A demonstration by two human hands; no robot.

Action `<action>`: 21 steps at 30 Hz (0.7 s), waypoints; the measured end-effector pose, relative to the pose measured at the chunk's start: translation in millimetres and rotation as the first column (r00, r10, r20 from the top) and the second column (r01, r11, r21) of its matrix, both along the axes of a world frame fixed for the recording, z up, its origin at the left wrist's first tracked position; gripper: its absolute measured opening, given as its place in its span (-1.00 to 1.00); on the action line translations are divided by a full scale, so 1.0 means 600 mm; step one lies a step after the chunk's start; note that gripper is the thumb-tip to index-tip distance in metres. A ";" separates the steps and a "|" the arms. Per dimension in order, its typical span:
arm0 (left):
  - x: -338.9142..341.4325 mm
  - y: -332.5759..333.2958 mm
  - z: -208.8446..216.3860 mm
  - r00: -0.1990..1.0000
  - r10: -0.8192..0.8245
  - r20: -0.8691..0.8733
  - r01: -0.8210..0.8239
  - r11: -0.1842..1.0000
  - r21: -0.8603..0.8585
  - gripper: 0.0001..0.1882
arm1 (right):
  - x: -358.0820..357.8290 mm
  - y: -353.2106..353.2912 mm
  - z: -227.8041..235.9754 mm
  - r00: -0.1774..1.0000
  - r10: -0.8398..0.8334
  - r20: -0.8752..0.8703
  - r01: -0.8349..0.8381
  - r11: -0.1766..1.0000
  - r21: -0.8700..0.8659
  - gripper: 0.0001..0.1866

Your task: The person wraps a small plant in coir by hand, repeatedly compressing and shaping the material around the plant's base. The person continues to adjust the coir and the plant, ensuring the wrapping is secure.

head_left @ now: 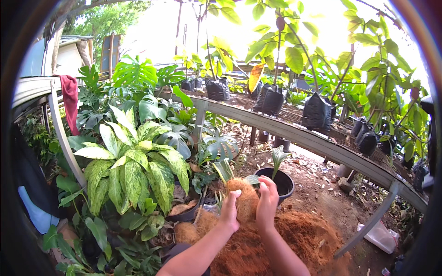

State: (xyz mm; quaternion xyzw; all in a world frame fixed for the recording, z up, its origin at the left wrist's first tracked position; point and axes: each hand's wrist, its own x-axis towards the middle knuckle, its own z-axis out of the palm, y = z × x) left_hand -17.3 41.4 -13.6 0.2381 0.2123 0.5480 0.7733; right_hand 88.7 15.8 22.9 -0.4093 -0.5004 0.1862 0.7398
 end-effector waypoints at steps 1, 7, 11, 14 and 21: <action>-0.003 0.005 -0.013 0.995 0.086 -0.058 -0.082 0.994 0.071 -0.48 | -0.001 -0.003 -0.016 0.974 -0.128 0.187 0.102 0.985 0.142 -0.64; -0.017 0.032 -0.057 0.989 -0.117 0.092 0.129 0.982 -0.140 -0.45 | -0.016 0.027 -0.124 0.813 -0.266 0.518 0.021 0.902 0.430 -0.39; -0.009 0.043 -0.069 0.932 -0.325 0.158 0.347 0.927 -0.142 -0.40 | -0.001 0.057 -0.160 0.865 -0.311 0.394 0.070 0.853 0.518 -0.36; -0.009 0.052 -0.076 0.915 -0.391 0.103 0.403 0.902 -0.154 -0.39 | 0.017 0.066 -0.174 0.806 -0.381 0.454 0.077 0.827 0.557 -0.38; 0.015 0.069 -0.096 0.944 -0.328 0.028 0.327 0.928 -0.177 -0.39 | 0.037 0.080 -0.205 0.752 -0.455 0.477 0.197 0.846 0.496 -0.42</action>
